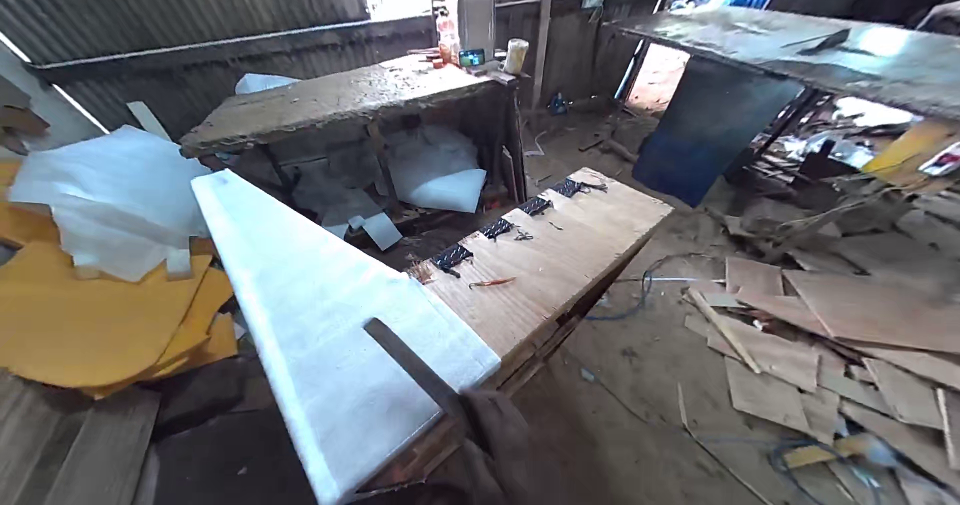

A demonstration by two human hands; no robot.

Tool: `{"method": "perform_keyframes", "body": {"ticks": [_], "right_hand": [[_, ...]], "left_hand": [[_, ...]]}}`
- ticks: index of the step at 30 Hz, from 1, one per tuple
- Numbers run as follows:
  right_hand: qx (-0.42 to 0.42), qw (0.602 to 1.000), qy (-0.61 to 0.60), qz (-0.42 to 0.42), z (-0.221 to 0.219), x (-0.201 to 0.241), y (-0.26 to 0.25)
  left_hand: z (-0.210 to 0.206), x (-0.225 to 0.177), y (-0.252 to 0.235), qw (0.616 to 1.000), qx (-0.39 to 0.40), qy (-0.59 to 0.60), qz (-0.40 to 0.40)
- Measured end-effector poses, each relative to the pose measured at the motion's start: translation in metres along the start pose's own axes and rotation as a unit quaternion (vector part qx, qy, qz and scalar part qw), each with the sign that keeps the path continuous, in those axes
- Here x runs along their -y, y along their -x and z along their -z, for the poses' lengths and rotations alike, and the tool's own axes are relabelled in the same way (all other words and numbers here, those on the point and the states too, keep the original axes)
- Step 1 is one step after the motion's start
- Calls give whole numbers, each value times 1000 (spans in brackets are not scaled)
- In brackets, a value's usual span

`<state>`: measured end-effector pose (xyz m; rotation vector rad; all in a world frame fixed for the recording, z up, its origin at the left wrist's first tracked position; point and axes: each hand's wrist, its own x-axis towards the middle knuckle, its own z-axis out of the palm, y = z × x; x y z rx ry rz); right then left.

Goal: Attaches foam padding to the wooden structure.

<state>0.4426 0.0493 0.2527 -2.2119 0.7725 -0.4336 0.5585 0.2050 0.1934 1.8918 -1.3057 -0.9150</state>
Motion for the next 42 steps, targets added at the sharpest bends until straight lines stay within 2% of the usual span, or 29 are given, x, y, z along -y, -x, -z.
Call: {"method": "perform_keyframes", "body": {"ticks": [2, 4, 6, 9, 11, 14, 17, 21, 28, 32, 38, 40, 42], "right_hand": [[60, 995, -50, 59, 7, 24, -33], [48, 991, -74, 105, 15, 29, -56], [5, 995, -29, 91, 26, 10, -67], [-28, 997, 64, 35, 40, -41, -64], [-35, 998, 52, 31, 42, -71, -52], [-51, 995, -73, 35, 32, -96, -33], [-20, 985, -170, -25, 20, -111, -27], [-15, 959, -279, -44, 7, -118, -35], [2, 954, -295, -58, 1, -129, -28], [-19, 946, -321, -48, -3, -132, -32], [-38, 948, -315, -28, -6, -130, -35], [-34, 928, -364, -71, -6, -126, -33], [-29, 869, -468, -159, -3, -119, -31]], "left_hand": [[-2, -3, -2, 998, -25, 31, 41], [-7, -6, -6, 991, -61, 75, 87], [-8, -12, -11, 984, -89, 105, 114], [-5, -27, -15, 969, -104, 143, 174], [-10, -24, -17, 961, -108, 164, 197], [-18, -26, -25, 962, -92, 163, 197], [-28, -34, -41, 974, -42, 120, 186], [-43, -43, -61, 980, -44, 93, 169], [-54, -62, -80, 984, -39, 54, 162], [-61, -55, -83, 976, -49, 107, 183], [-64, -48, -86, 959, -104, 159, 210], [-59, -47, -87, 959, -96, 168, 208], [-54, -45, -89, 961, -82, 172, 202]]}}
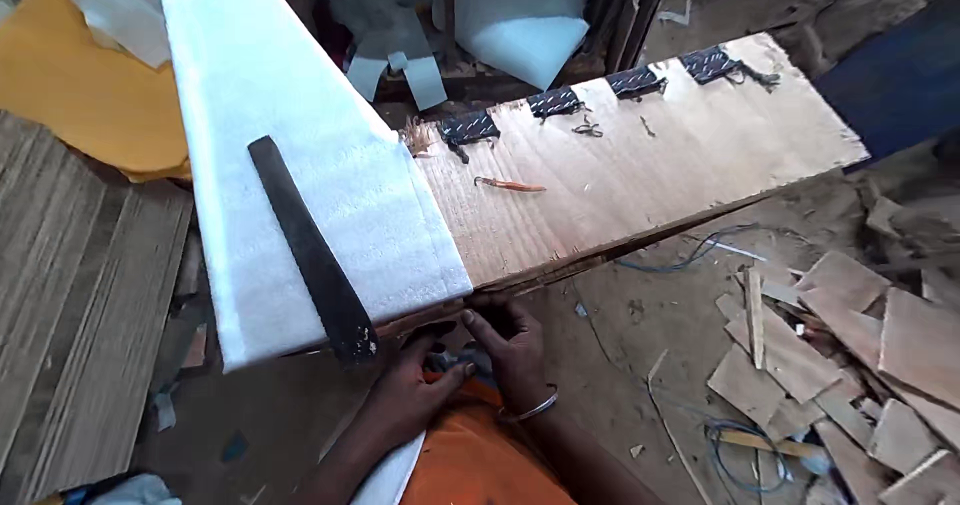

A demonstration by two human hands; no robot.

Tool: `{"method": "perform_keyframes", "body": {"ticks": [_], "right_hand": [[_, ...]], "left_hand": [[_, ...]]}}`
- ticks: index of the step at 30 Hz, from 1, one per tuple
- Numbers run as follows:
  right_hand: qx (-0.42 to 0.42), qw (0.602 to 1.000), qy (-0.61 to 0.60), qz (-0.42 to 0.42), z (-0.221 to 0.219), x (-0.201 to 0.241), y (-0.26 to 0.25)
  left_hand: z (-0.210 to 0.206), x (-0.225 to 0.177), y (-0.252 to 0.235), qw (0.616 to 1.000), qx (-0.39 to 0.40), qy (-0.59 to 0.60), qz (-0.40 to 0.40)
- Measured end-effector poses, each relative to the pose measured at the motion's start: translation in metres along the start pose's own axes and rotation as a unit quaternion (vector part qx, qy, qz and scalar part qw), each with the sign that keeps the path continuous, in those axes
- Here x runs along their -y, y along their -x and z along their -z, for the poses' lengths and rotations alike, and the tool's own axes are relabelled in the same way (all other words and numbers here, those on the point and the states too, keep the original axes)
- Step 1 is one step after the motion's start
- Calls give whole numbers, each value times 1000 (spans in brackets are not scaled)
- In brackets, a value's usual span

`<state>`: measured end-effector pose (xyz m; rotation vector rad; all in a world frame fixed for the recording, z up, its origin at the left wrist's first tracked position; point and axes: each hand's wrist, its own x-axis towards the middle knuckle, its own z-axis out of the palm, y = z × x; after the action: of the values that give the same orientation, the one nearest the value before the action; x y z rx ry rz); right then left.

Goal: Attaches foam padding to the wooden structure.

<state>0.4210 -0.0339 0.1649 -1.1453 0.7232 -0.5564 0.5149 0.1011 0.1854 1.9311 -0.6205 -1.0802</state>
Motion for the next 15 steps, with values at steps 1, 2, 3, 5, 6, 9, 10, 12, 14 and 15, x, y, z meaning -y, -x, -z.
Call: {"method": "perform_keyframes", "body": {"ticks": [1, 2, 3, 5, 6, 9, 10, 12, 14, 15], "right_hand": [[-12, 996, -72, -55, -2, 4, 1], [-22, 986, -136, -96, -4, 7, 2], [-34, 975, -182, -123, -8, 9, 3], [-70, 958, -232, -156, -16, 13, 3], [-88, 951, -245, -167, -20, 14, 3], [-100, 938, -284, -169, -30, 11, 5], [-89, 938, -295, -159, -33, 12, 6], [-82, 941, -296, -143, -37, 18, 9], [-117, 943, -266, -165, -38, 23, 12], [-135, 941, -245, -189, -38, 26, 13]], "left_hand": [[3, 0, -2, 1000, 10, 3, -3], [6, 0, -4, 1000, 19, 7, -7], [9, 1, -5, 999, 28, 16, -11], [15, 3, -7, 998, 45, 30, -13], [18, 3, -7, 998, 52, 30, -10], [23, 5, -6, 998, 67, 13, -15], [25, 4, -5, 997, 72, 10, -23], [29, 4, -5, 996, 84, -1, -36], [33, 2, -3, 994, 97, -22, -46], [35, 1, -2, 993, 104, -33, -55]]}}
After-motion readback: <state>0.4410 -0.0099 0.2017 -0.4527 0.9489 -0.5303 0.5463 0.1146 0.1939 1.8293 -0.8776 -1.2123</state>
